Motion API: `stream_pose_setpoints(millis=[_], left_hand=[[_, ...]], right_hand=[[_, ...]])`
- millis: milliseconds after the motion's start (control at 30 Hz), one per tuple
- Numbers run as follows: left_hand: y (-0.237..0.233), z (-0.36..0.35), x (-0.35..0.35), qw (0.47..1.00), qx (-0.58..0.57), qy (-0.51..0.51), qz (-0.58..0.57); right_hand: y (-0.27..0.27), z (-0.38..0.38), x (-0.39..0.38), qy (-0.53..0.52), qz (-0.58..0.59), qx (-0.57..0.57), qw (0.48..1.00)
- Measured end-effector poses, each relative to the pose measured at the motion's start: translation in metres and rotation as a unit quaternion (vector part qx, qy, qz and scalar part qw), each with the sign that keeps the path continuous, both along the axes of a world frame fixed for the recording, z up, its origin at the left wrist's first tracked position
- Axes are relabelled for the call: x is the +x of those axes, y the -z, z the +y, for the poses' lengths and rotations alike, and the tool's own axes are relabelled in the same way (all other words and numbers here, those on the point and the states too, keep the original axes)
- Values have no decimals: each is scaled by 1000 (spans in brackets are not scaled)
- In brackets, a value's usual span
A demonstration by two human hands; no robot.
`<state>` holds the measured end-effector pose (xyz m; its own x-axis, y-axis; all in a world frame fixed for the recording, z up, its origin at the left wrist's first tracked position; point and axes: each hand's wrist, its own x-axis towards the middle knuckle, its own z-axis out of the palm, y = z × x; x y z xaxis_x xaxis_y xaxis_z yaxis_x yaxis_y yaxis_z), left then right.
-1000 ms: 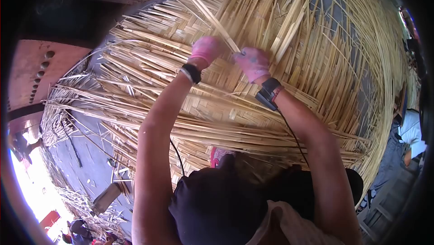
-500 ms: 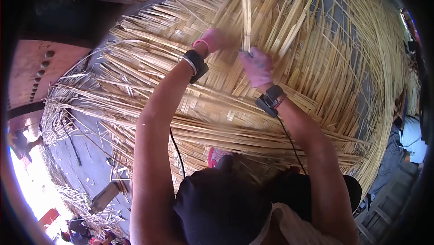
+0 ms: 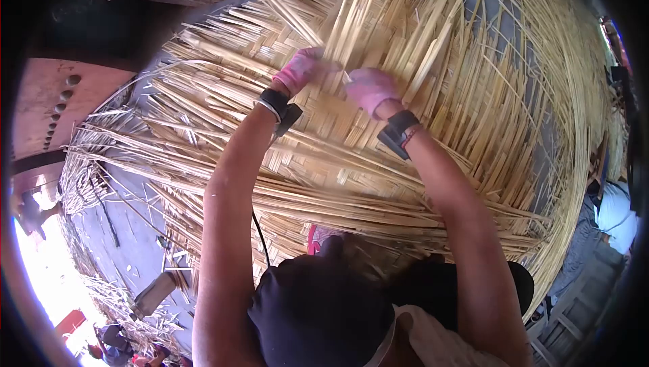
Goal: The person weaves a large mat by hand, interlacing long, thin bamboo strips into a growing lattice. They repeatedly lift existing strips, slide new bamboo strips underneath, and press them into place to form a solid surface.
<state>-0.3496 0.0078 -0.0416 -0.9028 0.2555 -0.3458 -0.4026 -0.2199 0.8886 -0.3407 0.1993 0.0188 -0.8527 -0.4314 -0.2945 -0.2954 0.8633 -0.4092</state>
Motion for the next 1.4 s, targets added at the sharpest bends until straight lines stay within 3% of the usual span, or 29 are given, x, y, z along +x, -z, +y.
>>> stream_pose_setpoints(millis=[33,133,233,267,300,367,467,500,533,600,633,667,733,800,900,1000,1100,1167,1333,1367,1400], left_hand=[[-9,2,4,1000,-10,-5,13],[-22,1,17,965,118,-234,20],[5,-5,31,928,22,-370,42],[17,-6,36,915,-52,-398,47],[12,-1,45,911,-44,-408,49],[31,-5,46,911,-70,-402,62],[38,-20,41,916,115,-383,-14],[55,-24,38,920,29,-389,31],[71,-27,35,911,-143,-353,155],[98,-35,29,941,-30,-284,184],[101,-34,29,945,36,-297,131],[71,-27,35,933,125,-334,40],[40,-19,42,911,148,-385,-26],[37,-18,38,899,13,-438,-1],[23,-28,35,871,-98,-481,-1],[25,-47,25,849,-110,-514,62],[10,-44,33,912,-71,-403,39],[9,-44,43,934,-107,-335,59],[-5,-26,73,939,-110,-326,27],[3,-25,80,921,-273,-268,73],[-16,-9,90,890,-361,-239,145]], right_hand=[[2,-2,-3,-6,-28,23,999],[6,-7,-13,-32,-73,62,995],[8,-6,-4,11,-73,38,997],[8,-2,0,45,-81,-22,995],[14,3,6,59,-50,-71,994],[33,14,18,86,12,-168,982],[44,24,23,87,63,-274,956],[45,25,23,73,79,-271,956],[45,29,23,61,96,-268,957],[42,28,26,41,101,-236,966],[37,28,27,29,89,-209,973],[35,28,28,17,76,-182,980],[35,28,30,-16,82,-164,983],[41,29,29,-35,96,-166,981],[44,30,32,-57,142,-206,967],[39,28,34,-98,155,-160,970],[36,33,37,-146,145,-99,973],[43,30,38,-143,125,-92,978],[32,26,39,-203,137,-14,969],[38,25,33,-254,138,-43,956],[52,31,26,-296,135,-65,944]])
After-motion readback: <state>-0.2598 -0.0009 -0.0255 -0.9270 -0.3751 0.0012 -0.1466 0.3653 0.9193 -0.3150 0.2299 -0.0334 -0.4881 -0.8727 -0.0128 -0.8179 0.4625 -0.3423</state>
